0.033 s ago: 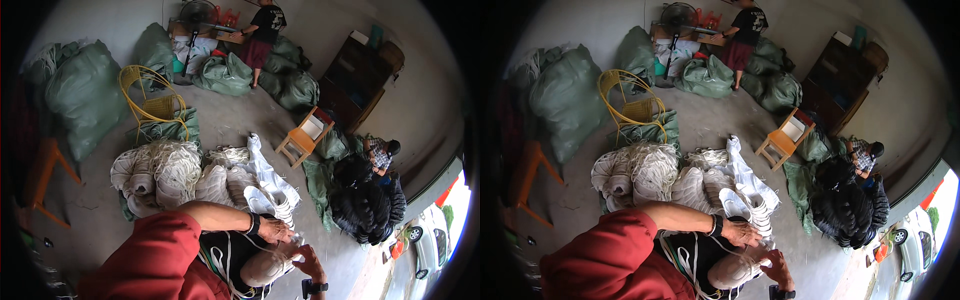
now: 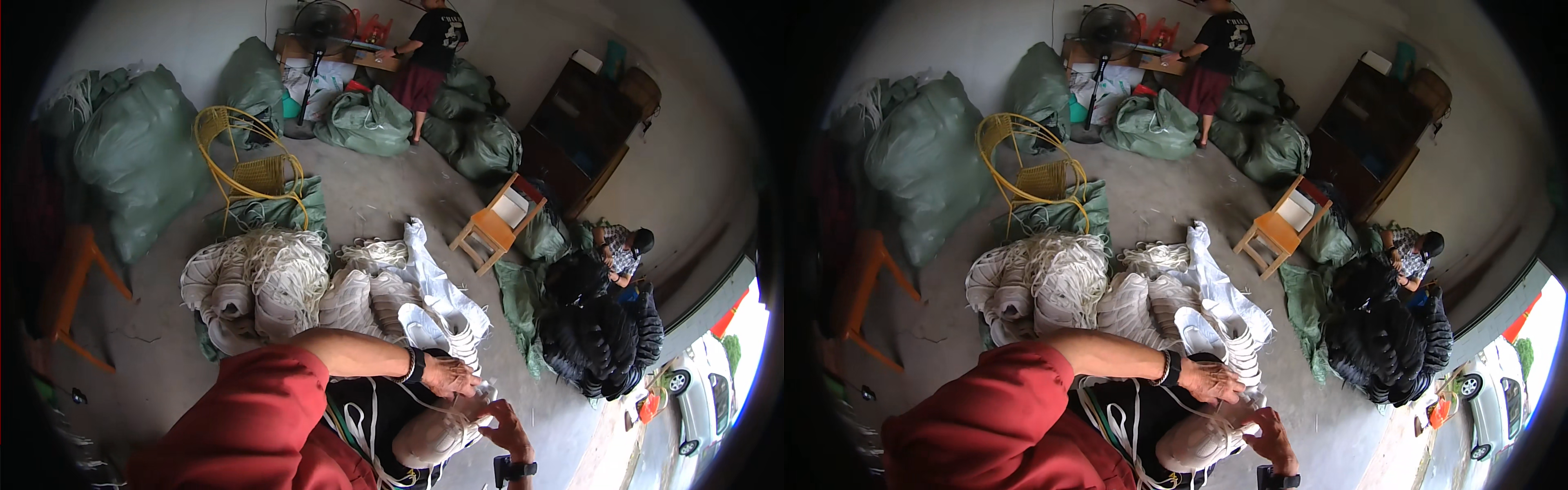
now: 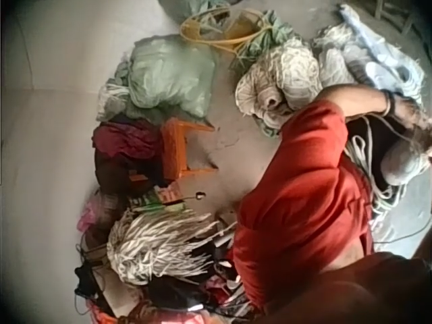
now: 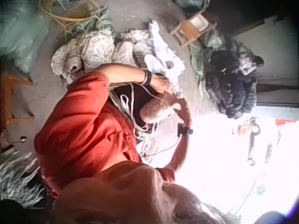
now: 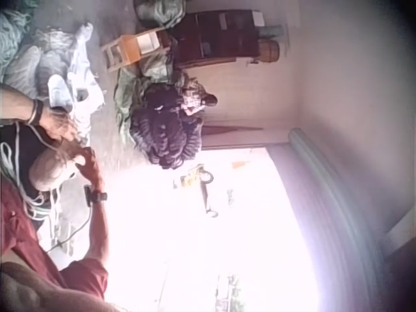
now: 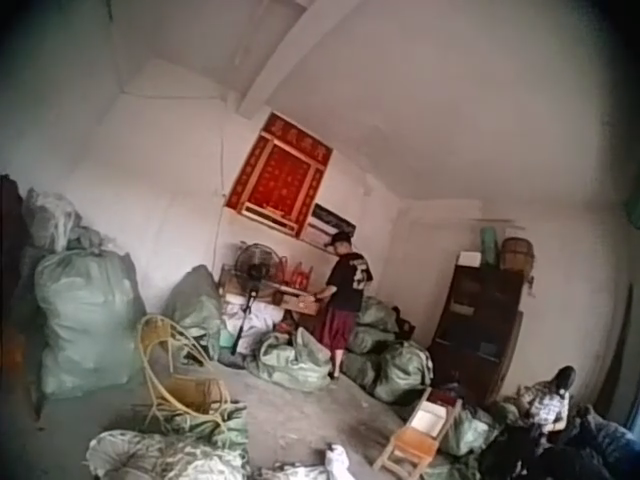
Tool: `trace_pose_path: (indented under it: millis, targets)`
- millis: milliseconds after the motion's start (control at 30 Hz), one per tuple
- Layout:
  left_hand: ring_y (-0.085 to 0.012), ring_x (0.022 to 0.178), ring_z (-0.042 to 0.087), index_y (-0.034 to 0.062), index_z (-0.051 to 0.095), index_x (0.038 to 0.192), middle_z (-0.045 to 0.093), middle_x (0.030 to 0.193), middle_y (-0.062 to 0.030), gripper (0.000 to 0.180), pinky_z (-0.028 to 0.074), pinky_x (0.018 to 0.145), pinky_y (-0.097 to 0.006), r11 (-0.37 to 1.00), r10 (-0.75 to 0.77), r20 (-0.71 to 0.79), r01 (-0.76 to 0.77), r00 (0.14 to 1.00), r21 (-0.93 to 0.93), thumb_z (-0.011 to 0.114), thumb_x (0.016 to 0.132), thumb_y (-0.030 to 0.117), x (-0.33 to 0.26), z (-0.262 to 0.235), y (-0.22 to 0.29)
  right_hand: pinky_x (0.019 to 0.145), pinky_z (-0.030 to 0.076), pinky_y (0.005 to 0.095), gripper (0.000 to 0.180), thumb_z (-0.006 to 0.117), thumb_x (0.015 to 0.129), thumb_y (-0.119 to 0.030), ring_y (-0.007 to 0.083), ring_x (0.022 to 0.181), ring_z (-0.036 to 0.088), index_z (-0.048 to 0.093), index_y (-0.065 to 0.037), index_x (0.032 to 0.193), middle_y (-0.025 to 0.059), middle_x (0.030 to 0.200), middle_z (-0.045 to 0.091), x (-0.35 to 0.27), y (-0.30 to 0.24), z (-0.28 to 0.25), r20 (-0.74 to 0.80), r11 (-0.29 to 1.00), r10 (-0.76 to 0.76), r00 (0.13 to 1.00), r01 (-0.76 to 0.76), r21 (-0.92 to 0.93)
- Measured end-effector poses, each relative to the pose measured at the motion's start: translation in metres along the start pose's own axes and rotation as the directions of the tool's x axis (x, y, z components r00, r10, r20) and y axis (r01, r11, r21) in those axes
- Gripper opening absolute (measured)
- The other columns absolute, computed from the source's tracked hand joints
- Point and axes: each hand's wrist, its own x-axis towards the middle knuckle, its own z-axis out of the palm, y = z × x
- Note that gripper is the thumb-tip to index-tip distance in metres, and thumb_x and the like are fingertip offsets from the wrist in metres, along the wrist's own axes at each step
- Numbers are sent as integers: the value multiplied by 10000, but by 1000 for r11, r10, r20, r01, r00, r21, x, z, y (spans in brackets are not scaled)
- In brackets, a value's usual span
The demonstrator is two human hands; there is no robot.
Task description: The recorder is lacing a pair of beige athletic shoes while sitting in a shoe manufacturing or assembly area.
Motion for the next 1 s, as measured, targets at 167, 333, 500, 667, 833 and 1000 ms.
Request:
trace_pose_path:
  millis: [167,333,500,667,833,1000]
  targets:
    - [-273,901,485,53,503,792,456,950,-100,251,427,766,-386,1000,-9,4,9,1000,3,668,661,188,2,2,1,821,419,375,358,738,522,-26,286,922,511,624,-94,854,83,898,553,-2,4,3,-26,1000,-30,999,30,7]
    - [-277,896,482,51,510,758,458,947,-104,227,426,769,-388,1000,2,-7,-2,1000,20,659,665,195,-1,1,3,805,422,367,330,749,517,-43,272,894,520,631,-94,821,77,853,564,-2,4,3,-10,998,-22,1000,22,-58]
    - [-293,901,499,50,510,744,480,979,-123,212,434,748,-396,996,49,-112,-40,993,85,634,676,207,-7,14,0,803,411,360,308,756,515,-46,266,863,530,615,-80,787,72,830,569,3,1,1,18,996,-61,998,62,-66]
    - [-302,878,510,43,500,692,494,956,-130,213,442,713,-397,992,84,-65,-77,994,100,620,684,219,-11,7,6,793,402,365,294,752,521,-45,267,822,531,599,-72,771,69,794,570,1,-5,4,14,994,-66,998,67,-83]
    - [-281,853,506,52,500,671,485,884,-99,195,441,673,-388,994,51,-59,-45,997,98,600,698,218,-12,9,10,787,395,366,272,737,537,-47,269,821,526,596,-67,769,73,790,568,0,-10,5,-24,991,-94,995,92,-96]
    - [-270,851,506,70,532,702,482,903,-92,130,422,659,-378,999,-17,-45,19,999,33,580,706,190,-9,15,9,792,391,368,280,740,532,-41,267,822,524,596,-66,771,73,781,567,0,-7,5,22,988,-85,996,87,-126]
